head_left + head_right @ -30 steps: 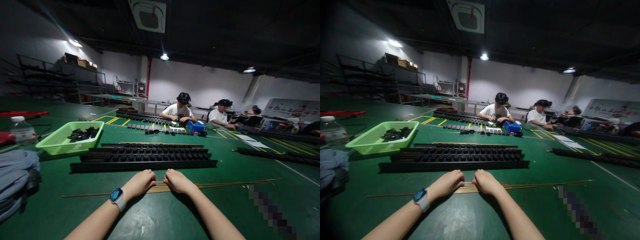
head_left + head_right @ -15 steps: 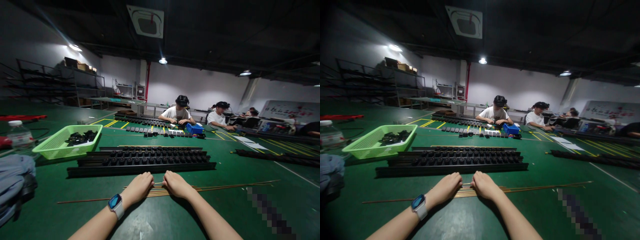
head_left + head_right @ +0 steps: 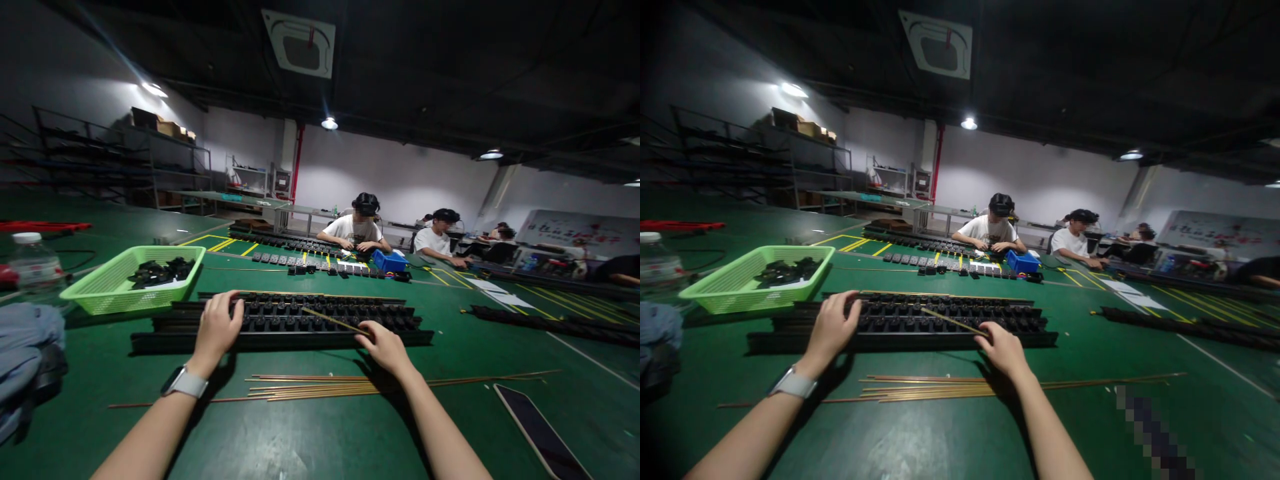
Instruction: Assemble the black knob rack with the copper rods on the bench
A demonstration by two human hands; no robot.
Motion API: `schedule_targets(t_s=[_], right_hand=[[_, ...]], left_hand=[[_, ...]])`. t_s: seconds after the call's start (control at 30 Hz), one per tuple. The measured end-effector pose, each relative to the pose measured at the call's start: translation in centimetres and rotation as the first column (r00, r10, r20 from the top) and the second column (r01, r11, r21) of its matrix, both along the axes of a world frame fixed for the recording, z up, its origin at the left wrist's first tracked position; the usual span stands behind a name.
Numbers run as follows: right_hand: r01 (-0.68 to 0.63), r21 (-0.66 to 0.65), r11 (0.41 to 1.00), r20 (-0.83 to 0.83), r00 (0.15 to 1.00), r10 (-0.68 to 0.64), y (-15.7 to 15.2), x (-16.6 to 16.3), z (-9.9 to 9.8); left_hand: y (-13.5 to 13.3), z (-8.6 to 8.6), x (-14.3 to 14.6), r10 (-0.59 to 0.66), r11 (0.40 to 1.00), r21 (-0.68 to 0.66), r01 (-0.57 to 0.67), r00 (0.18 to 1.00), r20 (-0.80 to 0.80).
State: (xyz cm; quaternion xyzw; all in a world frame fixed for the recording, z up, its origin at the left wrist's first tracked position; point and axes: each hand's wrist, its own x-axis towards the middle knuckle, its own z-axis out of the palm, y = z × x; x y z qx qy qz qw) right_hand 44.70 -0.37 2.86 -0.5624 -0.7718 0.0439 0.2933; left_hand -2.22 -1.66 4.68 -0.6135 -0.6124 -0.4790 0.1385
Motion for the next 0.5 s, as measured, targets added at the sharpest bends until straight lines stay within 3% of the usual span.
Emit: schedule_targets(t_s=[0.1,0.17,0.33,0.5], right_hand=[[0.197,0.042,0.980,-0.228,0.956,-0.182,3.2,5.5,0.6],[0.365,0.031,0.930,-0.316,0.887,-0.337,5.1,8.9,1.6],[0.527,-0.055,0.848,-0.249,0.815,-0.523,7.7,14.3,3.4],[0.530,-0.103,0.842,-0.092,0.837,-0.539,8.7,15.4,2.3]], left_hand=[[2.0,-0.8,-3.9,0.153,0.971,-0.190,-0.143,0.988,0.037],[2.9,-1.1,-5.8,0.158,0.937,-0.319,-0.143,0.987,0.022],[3.7,-0.7,-8.8,-0.020,0.845,-0.534,0.012,1.000,-0.009],[3.1,-0.8,-10.4,-0.075,0.856,-0.515,0.038,0.996,-0.050]])
